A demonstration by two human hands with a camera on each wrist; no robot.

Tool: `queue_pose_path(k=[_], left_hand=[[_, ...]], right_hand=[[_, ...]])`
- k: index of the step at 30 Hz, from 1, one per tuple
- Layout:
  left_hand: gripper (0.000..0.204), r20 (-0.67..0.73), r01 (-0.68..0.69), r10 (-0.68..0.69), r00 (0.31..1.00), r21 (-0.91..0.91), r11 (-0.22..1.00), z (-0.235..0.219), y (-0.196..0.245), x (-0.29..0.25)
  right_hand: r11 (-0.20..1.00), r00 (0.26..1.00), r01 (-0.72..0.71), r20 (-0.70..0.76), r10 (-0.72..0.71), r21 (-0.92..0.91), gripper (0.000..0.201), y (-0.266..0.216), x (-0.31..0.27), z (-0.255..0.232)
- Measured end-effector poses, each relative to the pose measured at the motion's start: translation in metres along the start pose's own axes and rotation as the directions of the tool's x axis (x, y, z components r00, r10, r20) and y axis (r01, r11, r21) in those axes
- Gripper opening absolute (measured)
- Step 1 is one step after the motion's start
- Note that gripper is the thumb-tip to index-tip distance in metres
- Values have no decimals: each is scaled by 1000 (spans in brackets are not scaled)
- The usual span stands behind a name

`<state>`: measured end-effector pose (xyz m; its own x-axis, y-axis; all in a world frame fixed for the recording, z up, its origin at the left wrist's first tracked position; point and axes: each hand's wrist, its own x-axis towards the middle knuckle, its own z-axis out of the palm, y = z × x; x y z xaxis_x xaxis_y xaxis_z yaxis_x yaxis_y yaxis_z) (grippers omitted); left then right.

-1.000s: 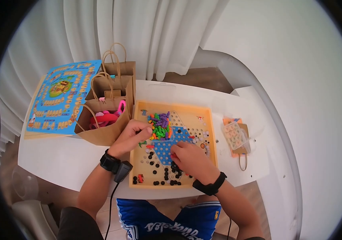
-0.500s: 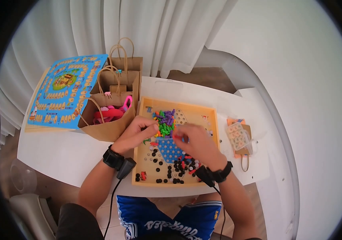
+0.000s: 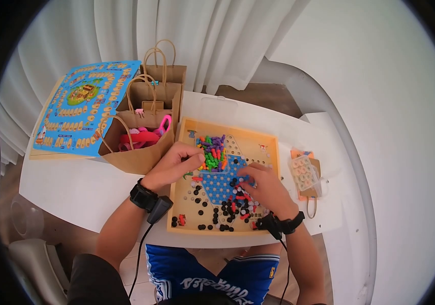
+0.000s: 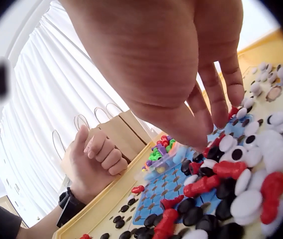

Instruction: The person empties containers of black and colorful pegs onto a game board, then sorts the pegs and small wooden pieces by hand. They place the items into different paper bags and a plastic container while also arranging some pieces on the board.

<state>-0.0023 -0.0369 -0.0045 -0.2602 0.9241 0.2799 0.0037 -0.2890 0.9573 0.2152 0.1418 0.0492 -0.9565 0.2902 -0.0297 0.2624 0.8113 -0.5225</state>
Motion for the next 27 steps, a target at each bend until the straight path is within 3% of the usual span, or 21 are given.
queue_pose_path(k=[16, 18, 22, 27], left_hand=[[40, 13, 0, 0, 1000, 14, 1000, -1, 1, 0], [40, 13, -4, 4, 1000, 14, 1000, -1, 0, 0], [41, 12, 5, -5, 1000, 16, 1000, 0, 1, 0], [40, 9, -5, 5, 1000, 17, 1000, 0, -1, 1]], right_hand=[[992, 997, 69, 52, -64, -101, 16, 5, -15, 4], [999, 999, -8, 35, 10, -46, 15, 2, -18, 3], [997, 999, -21, 32, 23, -69, 16, -6, -21, -2], [981, 986, 165, 1, -166, -97, 19, -4, -27, 5]])
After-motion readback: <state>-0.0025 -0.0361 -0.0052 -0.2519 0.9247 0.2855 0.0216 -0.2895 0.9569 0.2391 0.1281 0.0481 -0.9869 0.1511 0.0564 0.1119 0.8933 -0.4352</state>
